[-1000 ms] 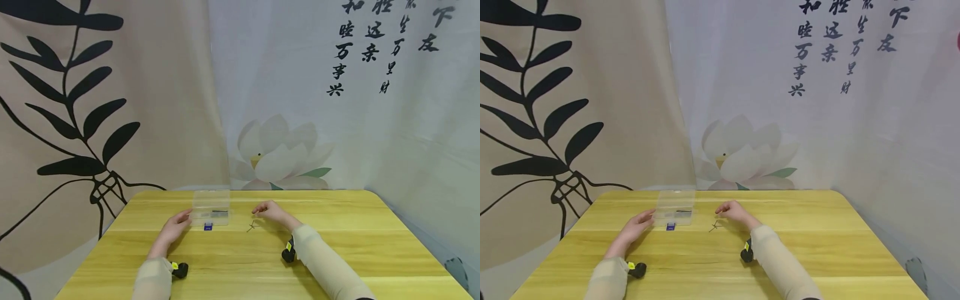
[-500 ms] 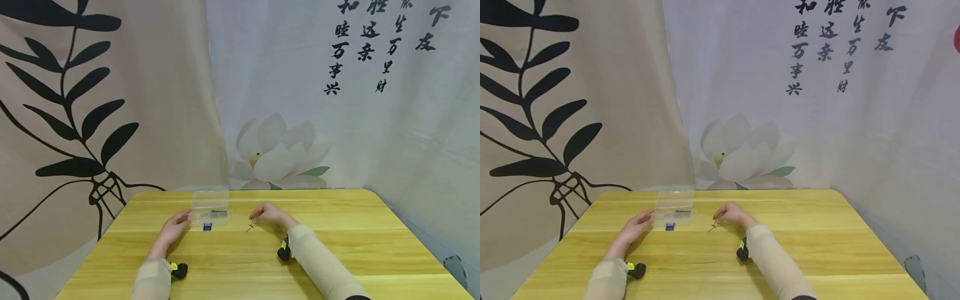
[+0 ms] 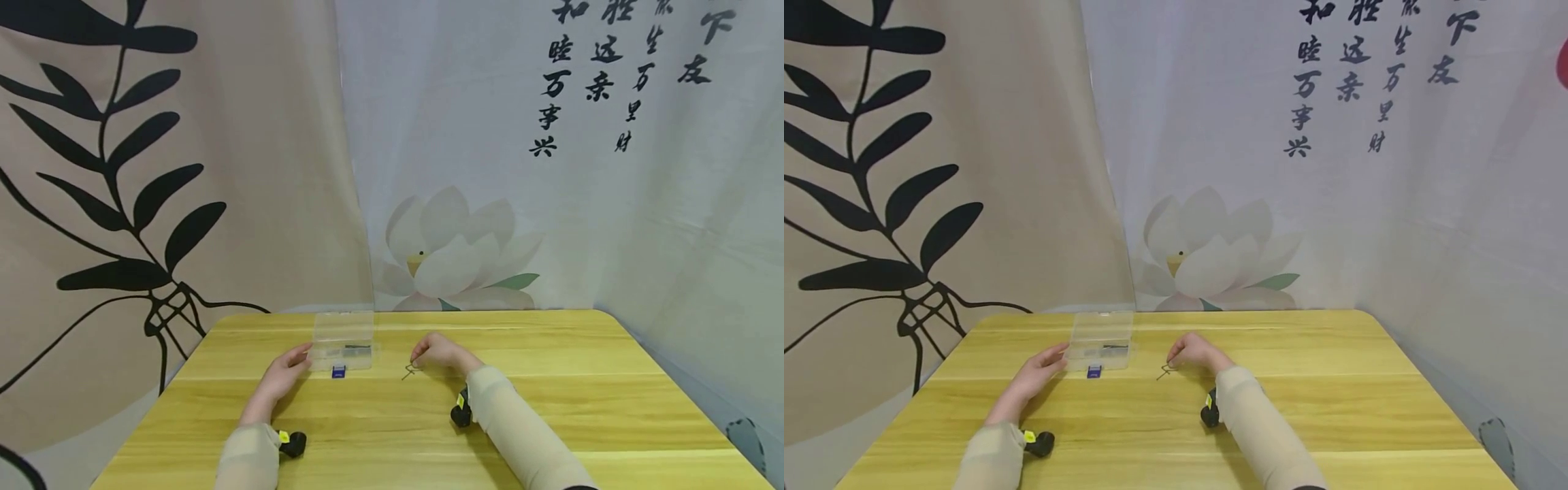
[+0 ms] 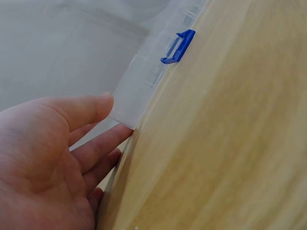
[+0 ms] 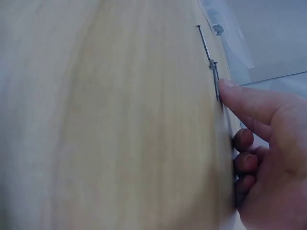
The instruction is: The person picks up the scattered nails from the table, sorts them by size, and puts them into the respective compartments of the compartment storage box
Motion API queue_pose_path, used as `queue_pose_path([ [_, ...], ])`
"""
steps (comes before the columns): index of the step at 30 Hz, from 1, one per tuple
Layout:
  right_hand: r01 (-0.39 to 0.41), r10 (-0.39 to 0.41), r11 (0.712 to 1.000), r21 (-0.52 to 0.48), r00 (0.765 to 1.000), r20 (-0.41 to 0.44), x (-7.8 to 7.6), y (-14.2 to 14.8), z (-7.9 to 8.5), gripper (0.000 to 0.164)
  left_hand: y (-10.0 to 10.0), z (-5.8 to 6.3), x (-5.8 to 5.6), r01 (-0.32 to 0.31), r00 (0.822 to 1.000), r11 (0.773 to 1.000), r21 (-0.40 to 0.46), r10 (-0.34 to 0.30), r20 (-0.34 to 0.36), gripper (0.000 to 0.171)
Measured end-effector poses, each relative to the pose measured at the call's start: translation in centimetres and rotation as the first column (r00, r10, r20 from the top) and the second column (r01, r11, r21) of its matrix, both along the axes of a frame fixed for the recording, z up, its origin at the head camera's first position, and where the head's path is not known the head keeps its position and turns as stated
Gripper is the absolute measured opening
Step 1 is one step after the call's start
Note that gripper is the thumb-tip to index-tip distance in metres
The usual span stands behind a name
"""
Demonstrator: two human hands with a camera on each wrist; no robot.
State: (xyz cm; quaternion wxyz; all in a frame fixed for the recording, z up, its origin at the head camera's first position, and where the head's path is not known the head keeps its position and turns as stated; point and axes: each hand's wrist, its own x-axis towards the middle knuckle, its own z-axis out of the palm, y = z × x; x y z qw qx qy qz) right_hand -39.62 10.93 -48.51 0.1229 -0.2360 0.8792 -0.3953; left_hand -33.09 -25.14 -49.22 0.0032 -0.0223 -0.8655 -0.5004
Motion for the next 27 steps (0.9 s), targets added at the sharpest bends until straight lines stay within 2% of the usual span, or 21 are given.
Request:
queue_pose_path([
  [9,-0.028,0.028,0.999,-0.017,0.999,-0.02,-0.07,0.1,-0.31,0.006,-0.14,-0.16,-0.17,0.006,1.0,1.0,-0.005,-0.006,-0.027,0.047],
  [16,-0.056,0.056,0.997,-0.053,0.998,-0.005,0.61,0.46,-0.57,0.008,0.0,-0.45,0.26,0.003,1.0,1.0,0.0,-0.003,-0.013,0.046],
  [27,-0.021,0.021,0.997,-0.073,1.0,0.009,0.19,0.35,-0.5,0.01,-0.12,-0.23,0.01,0.003,1.0,1.0,-0.007,-0.003,-0.023,0.047],
])
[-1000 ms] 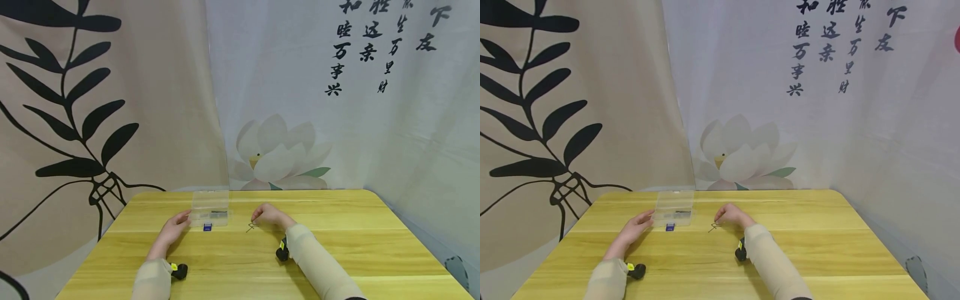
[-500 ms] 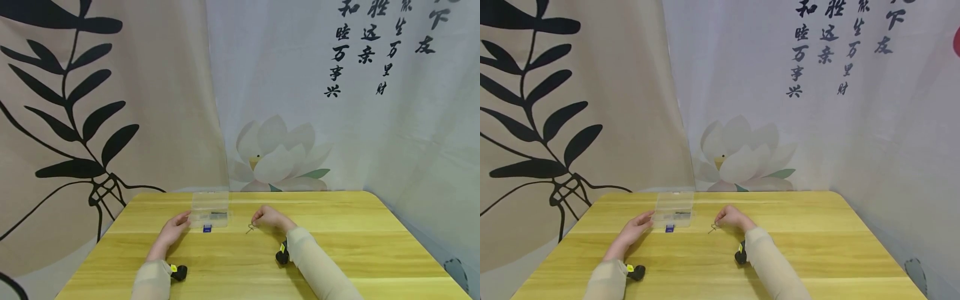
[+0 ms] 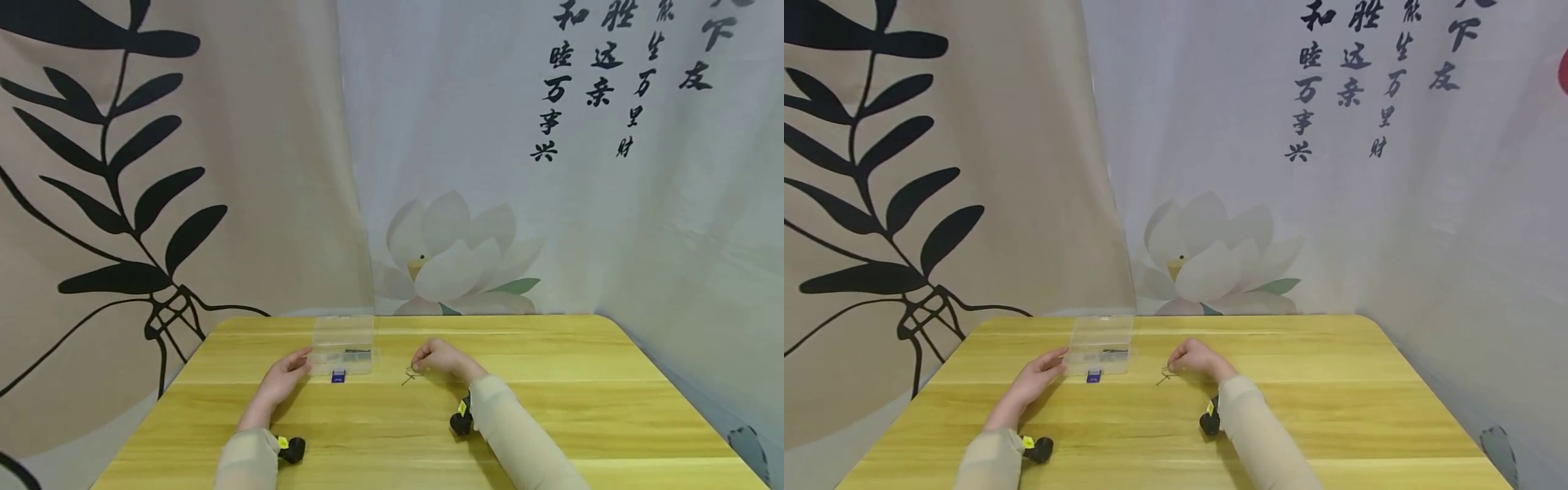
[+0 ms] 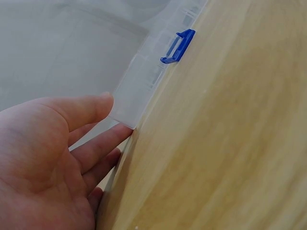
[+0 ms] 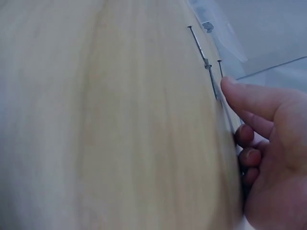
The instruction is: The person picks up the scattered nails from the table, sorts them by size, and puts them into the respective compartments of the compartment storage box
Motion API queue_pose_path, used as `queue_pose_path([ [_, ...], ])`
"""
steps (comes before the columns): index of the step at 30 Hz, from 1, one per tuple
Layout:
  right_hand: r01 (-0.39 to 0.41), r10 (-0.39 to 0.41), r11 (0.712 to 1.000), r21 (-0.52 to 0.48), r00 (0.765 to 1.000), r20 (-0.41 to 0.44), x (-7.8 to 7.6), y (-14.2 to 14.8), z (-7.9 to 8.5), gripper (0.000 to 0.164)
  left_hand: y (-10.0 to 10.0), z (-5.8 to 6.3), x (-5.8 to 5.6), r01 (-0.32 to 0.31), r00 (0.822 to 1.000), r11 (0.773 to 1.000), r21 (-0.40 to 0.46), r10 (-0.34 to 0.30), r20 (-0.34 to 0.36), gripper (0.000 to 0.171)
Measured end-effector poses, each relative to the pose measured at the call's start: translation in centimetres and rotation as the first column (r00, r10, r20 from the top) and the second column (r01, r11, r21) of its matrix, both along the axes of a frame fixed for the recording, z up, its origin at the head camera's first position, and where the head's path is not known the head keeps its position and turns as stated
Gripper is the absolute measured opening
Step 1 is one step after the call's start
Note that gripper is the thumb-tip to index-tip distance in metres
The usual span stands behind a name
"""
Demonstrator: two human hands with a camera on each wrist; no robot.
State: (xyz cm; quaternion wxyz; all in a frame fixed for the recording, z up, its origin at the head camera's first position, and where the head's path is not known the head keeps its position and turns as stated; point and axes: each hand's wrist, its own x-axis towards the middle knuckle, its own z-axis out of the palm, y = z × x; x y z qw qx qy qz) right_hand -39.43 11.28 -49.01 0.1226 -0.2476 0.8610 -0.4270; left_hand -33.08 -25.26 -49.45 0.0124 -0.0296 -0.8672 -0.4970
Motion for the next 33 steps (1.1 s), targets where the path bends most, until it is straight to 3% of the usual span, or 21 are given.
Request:
queue_pose_path([
  [16,0.023,-0.02,0.998,-0.064,0.998,0.054,0.05,-0.17,-0.25,0.012,-0.3,0.27,0.21,0.017,1.0,1.0,0.005,-0.017,-0.003,0.047],
  [30,0.066,-0.064,0.994,-0.09,0.998,0.025,0.09,-0.06,-0.68,0.012,-0.32,-0.12,0.07,0.013,1.0,1.0,-0.001,-0.013,0.002,0.048],
  [33,0.089,-0.089,0.994,-0.07,0.996,0.001,-0.03,-0.02,-0.3,0.012,-0.16,-0.06,-0.4,0.014,1.0,1.0,-0.006,-0.014,-0.004,0.048],
])
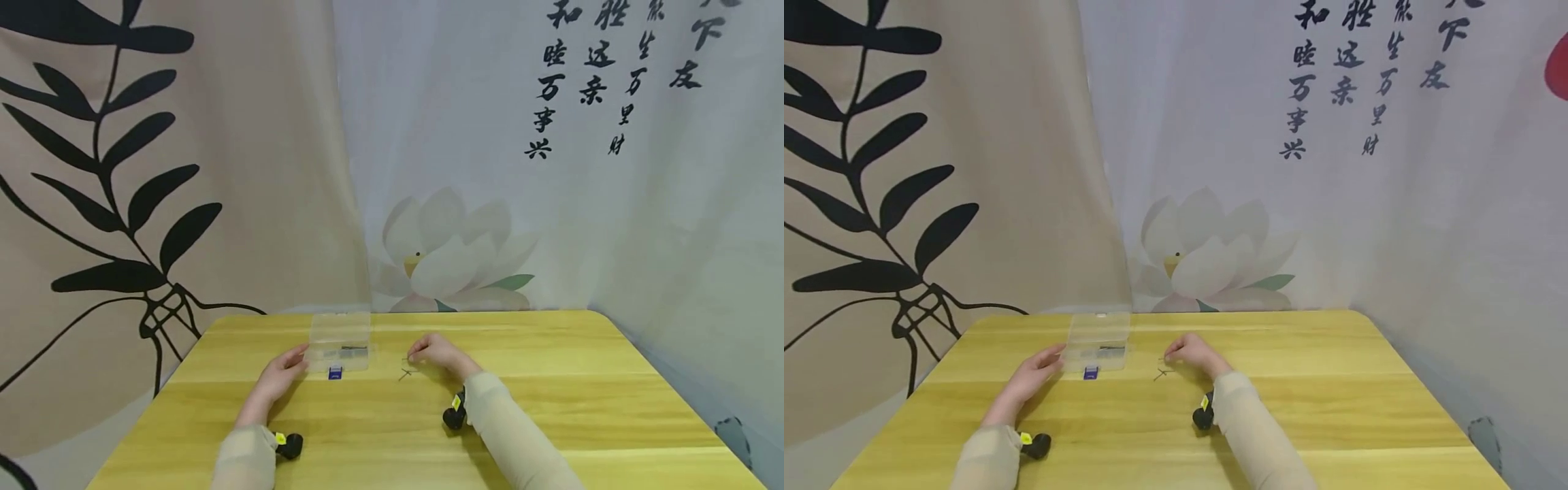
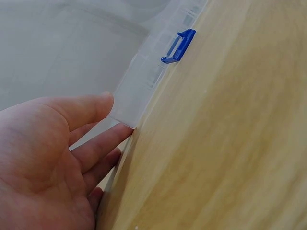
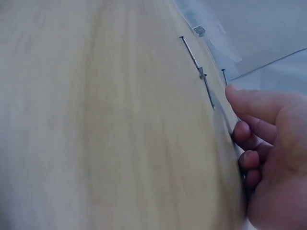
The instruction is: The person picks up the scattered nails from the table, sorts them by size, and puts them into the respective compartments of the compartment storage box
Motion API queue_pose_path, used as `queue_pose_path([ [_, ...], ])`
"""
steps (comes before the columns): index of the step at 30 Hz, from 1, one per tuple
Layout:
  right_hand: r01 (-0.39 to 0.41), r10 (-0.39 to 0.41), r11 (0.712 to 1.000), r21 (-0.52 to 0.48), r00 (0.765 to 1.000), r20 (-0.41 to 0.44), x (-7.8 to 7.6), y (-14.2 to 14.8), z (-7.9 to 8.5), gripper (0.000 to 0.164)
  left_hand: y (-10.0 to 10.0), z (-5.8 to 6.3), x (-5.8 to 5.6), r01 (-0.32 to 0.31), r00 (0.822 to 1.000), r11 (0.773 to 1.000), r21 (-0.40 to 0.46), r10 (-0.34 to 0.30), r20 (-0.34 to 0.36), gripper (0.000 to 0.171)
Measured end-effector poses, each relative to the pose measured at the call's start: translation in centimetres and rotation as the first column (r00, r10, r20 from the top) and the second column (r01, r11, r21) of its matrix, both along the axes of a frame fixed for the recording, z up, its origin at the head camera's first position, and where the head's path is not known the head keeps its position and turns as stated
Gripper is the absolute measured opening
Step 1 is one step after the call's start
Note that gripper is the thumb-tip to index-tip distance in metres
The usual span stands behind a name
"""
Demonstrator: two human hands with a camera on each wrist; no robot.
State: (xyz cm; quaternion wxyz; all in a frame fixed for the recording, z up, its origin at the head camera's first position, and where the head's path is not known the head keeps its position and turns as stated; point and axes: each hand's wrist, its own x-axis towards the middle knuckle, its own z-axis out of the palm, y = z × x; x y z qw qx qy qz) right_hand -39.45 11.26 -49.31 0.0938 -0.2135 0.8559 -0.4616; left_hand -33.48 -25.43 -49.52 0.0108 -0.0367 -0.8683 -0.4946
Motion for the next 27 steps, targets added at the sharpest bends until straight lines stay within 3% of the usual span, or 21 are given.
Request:
queue_pose_path([
  [5,0.032,-0.031,0.999,0.038,0.999,-0.017,0.1,-0.6,0.3,0.011,-0.4,-0.6,0.2,-0.006,1.0,1.0,0.002,0.006,-0.011,0.047],
  [11,0.034,-0.031,0.998,0.046,0.997,-0.065,-0.2,-0.6,1.2,0.013,-0.3,-0.3,0.1,-0.004,1.0,1.0,0.017,0.004,-0.023,0.047],
  [21,0.045,-0.047,0.997,-0.068,0.999,-0.027,-0.5,-0.4,1.7,0.018,-0.2,0.1,0.1,0.005,1.0,1.0,-0.025,-0.005,-0.02,0.046],
  [27,0.086,-0.089,0.993,-0.078,0.995,-0.037,-1.3,-0.5,1.6,0.016,-0.3,-0.1,0.3,0.005,1.0,1.0,-0.01,-0.005,0.001,0.046],
])
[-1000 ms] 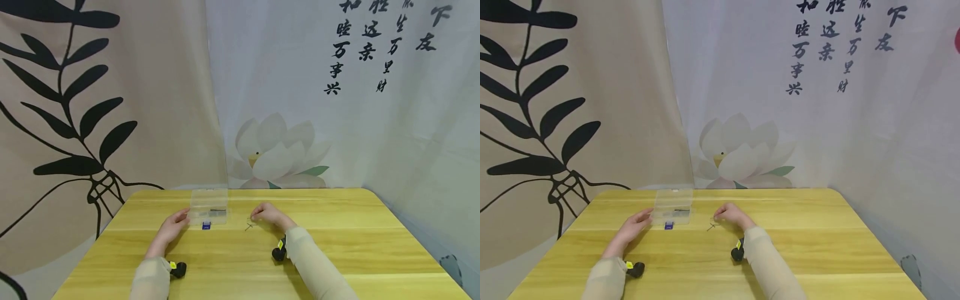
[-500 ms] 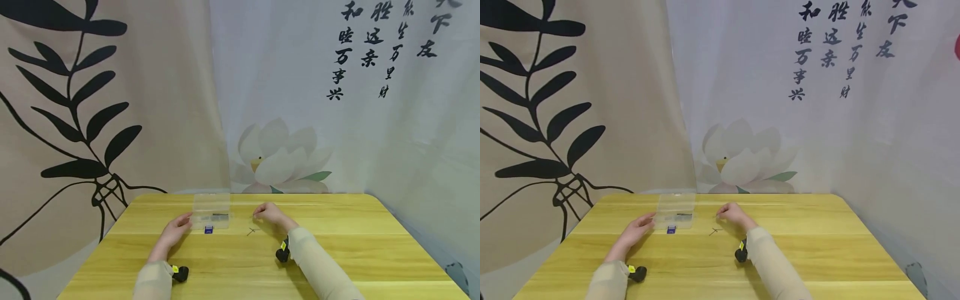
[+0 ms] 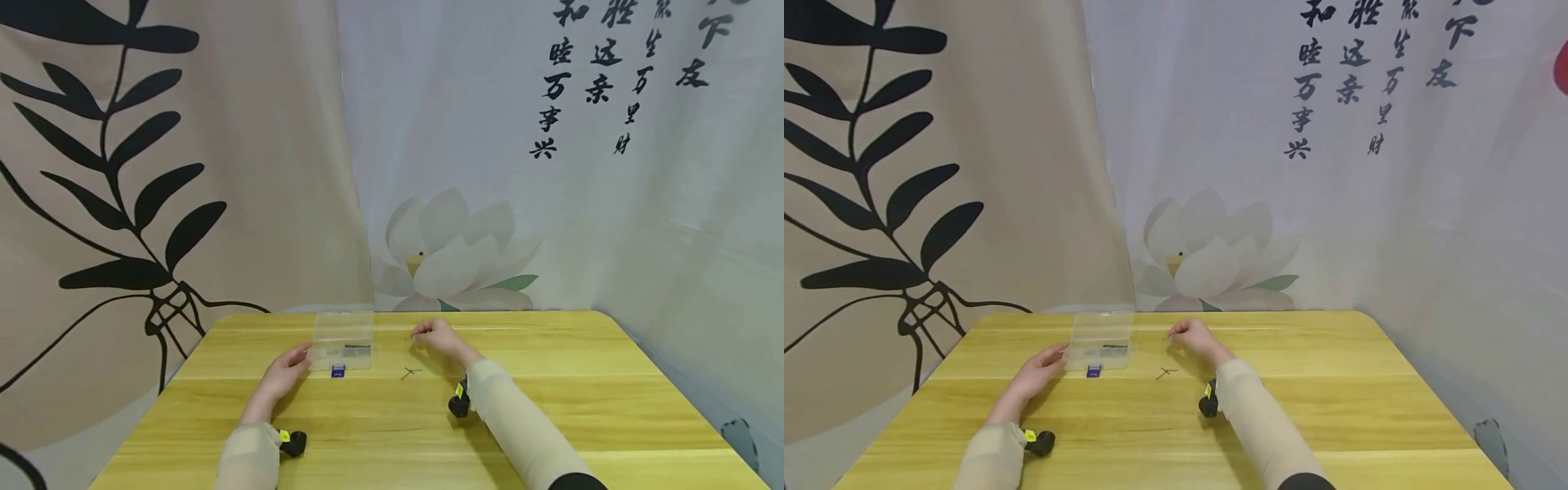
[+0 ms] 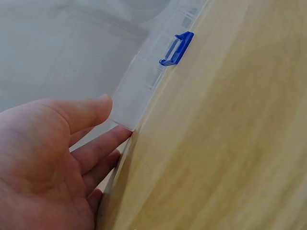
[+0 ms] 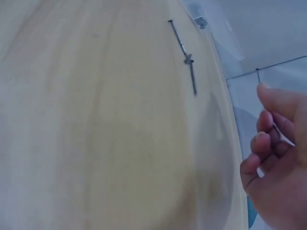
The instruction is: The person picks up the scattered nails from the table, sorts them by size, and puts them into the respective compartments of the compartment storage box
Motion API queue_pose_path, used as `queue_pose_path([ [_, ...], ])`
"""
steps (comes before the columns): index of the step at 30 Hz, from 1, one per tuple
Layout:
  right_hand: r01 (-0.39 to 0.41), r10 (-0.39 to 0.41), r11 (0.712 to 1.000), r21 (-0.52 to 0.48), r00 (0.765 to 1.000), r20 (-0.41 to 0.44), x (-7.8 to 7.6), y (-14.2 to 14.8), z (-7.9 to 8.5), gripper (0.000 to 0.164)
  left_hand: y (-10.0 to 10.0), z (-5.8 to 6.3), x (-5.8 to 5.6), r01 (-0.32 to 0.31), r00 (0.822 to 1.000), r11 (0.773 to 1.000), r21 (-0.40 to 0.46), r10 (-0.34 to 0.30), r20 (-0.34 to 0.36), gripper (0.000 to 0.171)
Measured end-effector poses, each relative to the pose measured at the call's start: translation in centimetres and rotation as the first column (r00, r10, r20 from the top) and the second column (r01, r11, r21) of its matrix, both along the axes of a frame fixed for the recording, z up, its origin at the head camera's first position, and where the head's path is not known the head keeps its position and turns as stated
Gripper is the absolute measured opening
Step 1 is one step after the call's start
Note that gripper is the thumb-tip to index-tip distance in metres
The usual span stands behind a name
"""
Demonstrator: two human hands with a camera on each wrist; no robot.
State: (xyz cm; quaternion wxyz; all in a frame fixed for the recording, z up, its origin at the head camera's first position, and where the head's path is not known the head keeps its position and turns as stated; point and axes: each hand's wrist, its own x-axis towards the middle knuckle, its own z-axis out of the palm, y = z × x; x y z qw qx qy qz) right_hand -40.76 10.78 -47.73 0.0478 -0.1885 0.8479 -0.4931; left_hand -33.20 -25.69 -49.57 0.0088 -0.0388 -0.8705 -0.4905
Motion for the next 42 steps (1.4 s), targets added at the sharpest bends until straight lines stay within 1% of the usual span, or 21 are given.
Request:
queue_pose_path([
  [6,0.001,0.0,1.0,0.009,1.0,-0.018,-0.2,-0.6,1.1,0.021,0.1,0.1,0.0,-0.002,1.0,1.0,0.01,0.002,0.008,0.047],
  [11,-0.023,0.025,0.999,0.043,0.999,-0.048,-0.1,-1.3,2.1,0.022,0.1,0.3,-0.1,0.004,1.0,1.0,0.011,-0.004,0.012,0.047],
  [20,-0.064,0.073,0.993,0.101,0.993,-0.091,-0.2,-3.1,3.2,0.016,0.2,0.4,0.0,0.007,1.0,1.0,0.008,-0.007,0.001,0.047],
  [24,-0.063,0.075,0.99,0.125,0.993,-0.09,-0.3,-3.9,3.7,0.013,0.1,0.4,0.1,0.001,1.0,1.0,0.008,-0.001,0.002,0.047],
  [27,-0.062,0.073,0.99,0.125,0.994,-0.087,-0.3,-4.3,3.9,0.011,0.1,0.3,0.1,0.001,1.0,1.0,0.011,-0.001,-0.003,0.047],
  [31,-0.08,0.091,0.99,0.117,0.991,-0.095,-0.3,-4.7,3.8,0.011,0.1,0.2,0.0,0.004,1.0,1.0,0.013,-0.004,-0.002,0.047],
  [36,-0.095,0.105,0.99,0.103,0.99,-0.091,-0.1,-5.2,3.0,0.013,0.2,0.2,0.1,0.007,1.0,1.0,0.012,-0.007,0.003,0.047],
  [40,-0.099,0.107,0.99,0.102,0.992,-0.073,0.1,-6.0,2.3,0.014,0.1,0.1,0.1,0.0,1.0,1.0,0.015,0.0,-0.001,0.047],
  [42,-0.099,0.107,0.99,0.105,0.991,-0.079,0.2,-6.4,2.0,0.013,0.1,0.1,0.1,-0.003,1.0,1.0,0.015,0.003,-0.006,0.047],
])
